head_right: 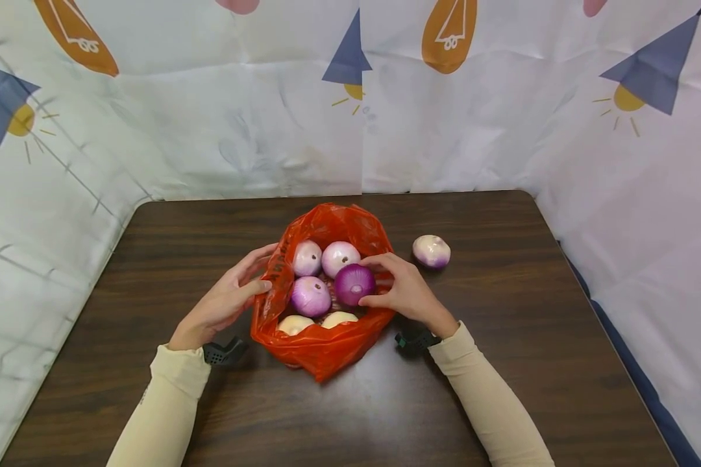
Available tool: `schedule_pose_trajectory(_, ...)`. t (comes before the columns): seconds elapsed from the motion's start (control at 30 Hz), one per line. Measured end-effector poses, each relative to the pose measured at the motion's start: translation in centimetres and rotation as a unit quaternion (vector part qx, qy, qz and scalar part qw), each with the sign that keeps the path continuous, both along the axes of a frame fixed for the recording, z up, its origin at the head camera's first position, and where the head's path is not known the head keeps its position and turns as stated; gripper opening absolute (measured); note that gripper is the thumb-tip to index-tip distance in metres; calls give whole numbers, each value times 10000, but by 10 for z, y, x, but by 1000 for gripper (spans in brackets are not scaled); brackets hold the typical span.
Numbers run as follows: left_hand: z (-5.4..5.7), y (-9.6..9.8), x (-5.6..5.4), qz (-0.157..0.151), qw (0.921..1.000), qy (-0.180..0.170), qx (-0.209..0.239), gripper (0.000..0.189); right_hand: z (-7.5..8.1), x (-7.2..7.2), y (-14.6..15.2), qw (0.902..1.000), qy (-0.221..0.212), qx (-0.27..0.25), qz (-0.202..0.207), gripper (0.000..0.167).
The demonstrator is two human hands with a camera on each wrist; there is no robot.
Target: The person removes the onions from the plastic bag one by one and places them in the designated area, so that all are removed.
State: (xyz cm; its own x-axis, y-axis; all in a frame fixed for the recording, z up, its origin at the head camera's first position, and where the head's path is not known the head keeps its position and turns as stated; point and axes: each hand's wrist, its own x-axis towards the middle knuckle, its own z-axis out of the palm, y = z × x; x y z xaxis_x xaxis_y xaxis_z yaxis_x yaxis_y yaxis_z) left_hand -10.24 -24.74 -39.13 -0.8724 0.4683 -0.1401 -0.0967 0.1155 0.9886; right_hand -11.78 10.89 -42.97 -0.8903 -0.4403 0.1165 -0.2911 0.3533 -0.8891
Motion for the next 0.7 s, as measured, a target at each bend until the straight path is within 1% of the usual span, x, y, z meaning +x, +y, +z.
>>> schedule_pose_trajectory(0.2,-1,0,-1,36,10000,-48,-8,68,11,1,4,9997,174,-35,-161,63)
schedule_pose_trajectory(0.33,0,1,0,26,10000,-81,12,68,24,3,9,9986,379,7,-373,64)
schedule_pose_trajectory(0.5,0,0,0,7,10000,-3,17,68,41,3,18,9960,624,164,-619,64)
schedule_pose_trajectory(0.57,-1,0,-1,-6,10000,25,8,68,47,4,21,9954,634,174,-693,64)
schedule_pose_trajectory(0.7,0,1,0,-31,10000,23,9,68,57,6,28,9955,544,-109,-773,64)
